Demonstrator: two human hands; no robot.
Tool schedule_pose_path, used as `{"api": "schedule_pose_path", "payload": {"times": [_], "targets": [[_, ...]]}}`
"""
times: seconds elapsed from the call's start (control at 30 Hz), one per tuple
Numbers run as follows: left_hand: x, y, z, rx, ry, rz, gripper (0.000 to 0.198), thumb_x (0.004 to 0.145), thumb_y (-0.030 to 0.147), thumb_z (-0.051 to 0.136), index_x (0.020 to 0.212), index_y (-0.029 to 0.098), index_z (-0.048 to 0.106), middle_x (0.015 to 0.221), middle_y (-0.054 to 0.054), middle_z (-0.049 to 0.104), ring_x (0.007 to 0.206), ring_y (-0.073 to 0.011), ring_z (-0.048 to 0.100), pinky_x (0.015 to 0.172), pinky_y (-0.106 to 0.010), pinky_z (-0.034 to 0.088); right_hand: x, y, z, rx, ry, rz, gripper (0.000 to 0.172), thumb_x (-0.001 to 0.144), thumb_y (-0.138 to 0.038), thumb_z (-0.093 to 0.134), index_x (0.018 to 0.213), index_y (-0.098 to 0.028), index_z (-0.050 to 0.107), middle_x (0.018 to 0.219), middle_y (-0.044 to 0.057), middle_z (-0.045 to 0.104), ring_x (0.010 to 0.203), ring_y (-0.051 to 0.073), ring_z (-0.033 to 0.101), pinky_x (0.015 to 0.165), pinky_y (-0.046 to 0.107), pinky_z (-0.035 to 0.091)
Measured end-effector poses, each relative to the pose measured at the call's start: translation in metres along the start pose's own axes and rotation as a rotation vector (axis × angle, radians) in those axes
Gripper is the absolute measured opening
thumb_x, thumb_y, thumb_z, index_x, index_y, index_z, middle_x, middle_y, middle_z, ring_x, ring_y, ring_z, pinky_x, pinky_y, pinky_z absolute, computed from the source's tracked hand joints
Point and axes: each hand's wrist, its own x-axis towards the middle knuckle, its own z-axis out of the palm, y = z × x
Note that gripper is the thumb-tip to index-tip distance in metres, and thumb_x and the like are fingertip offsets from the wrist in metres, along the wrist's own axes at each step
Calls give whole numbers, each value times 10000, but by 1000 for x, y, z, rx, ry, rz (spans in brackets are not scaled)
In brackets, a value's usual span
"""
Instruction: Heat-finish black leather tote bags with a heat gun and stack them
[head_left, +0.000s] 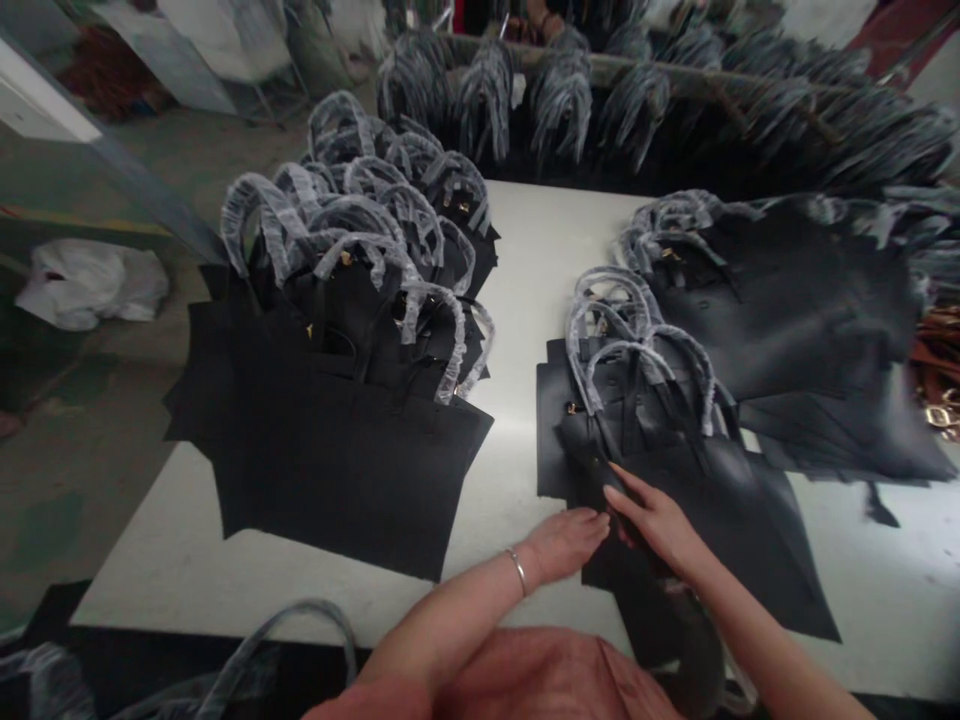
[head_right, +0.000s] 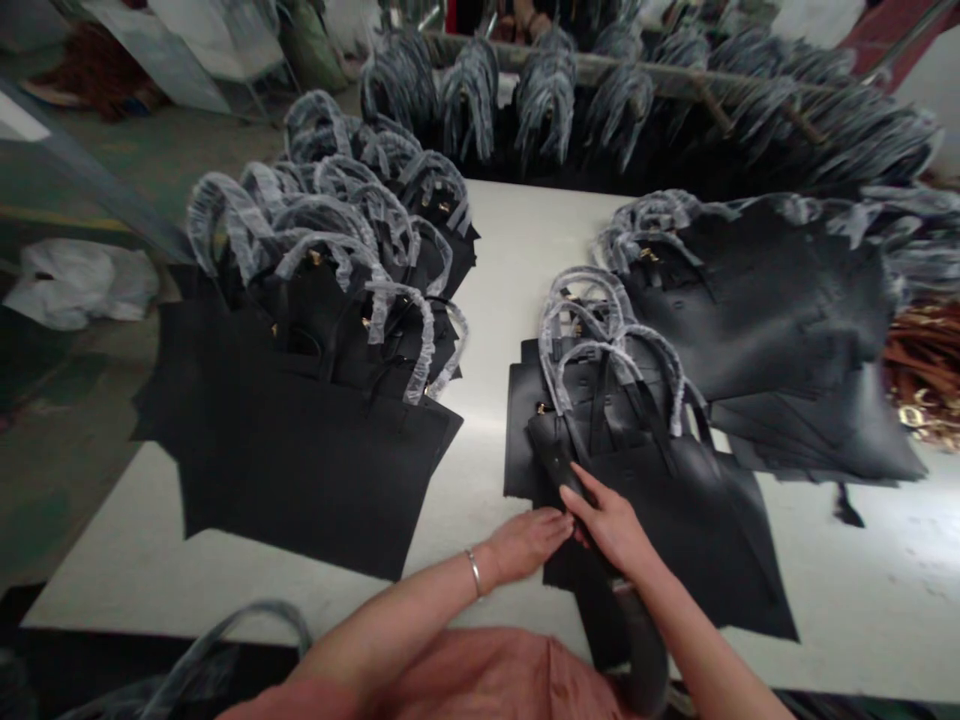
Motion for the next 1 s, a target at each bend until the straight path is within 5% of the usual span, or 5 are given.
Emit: {"api": "schedule_pose_path", "payload": {"times": [0.13,0.33,0.7,0.87,1.0], "targets": [[-2,-2,0,30,6,6,348,936,96,360,1263,67,477,1339,-125,519,1224,-194,461,993,-303,436,-19,17,-20,76,-6,51,733,813,-534,583,1441,-218,373,735,-7,627,471,120,572,426,231,455],[-4,3,7,-32,-20,-29,360,936,109,383,1284,90,475,1345,-127,521,1252,-195,437,974,-309,463,-32,37,-26,105,-81,131,776,798,-535,591,1447,-178,361,705,-11,606,435,110,549,400,231,436],[-9,16,9,-113,-88,19,381,915,93,381,1284,80,476,1301,-141,553,1295,-204,419,1073,-322,381,-14,10,-2,-127,-71,33,667,839,-485,544,1407,-149,446,479,-46,565,441,154,576,478,255,464],[-12,18,6,-107,-73,9,404,900,62,378,1292,48,473,1368,-152,495,1278,-212,425,1045,-336,412,-30,8,-27,47,-9,11,714,812,-519,584,1426,-203,402,617,-40,591,485,132,568,476,239,456],[-1,17,-8,-208,-30,-99,297,910,134,443,1171,135,585,1221,-87,616,1110,-186,549,919,-306,496,-49,30,-55,100,2,104,747,791,-530,604,1430,-212,383,643,-38,593,474,124,545,445,229,437]]}}
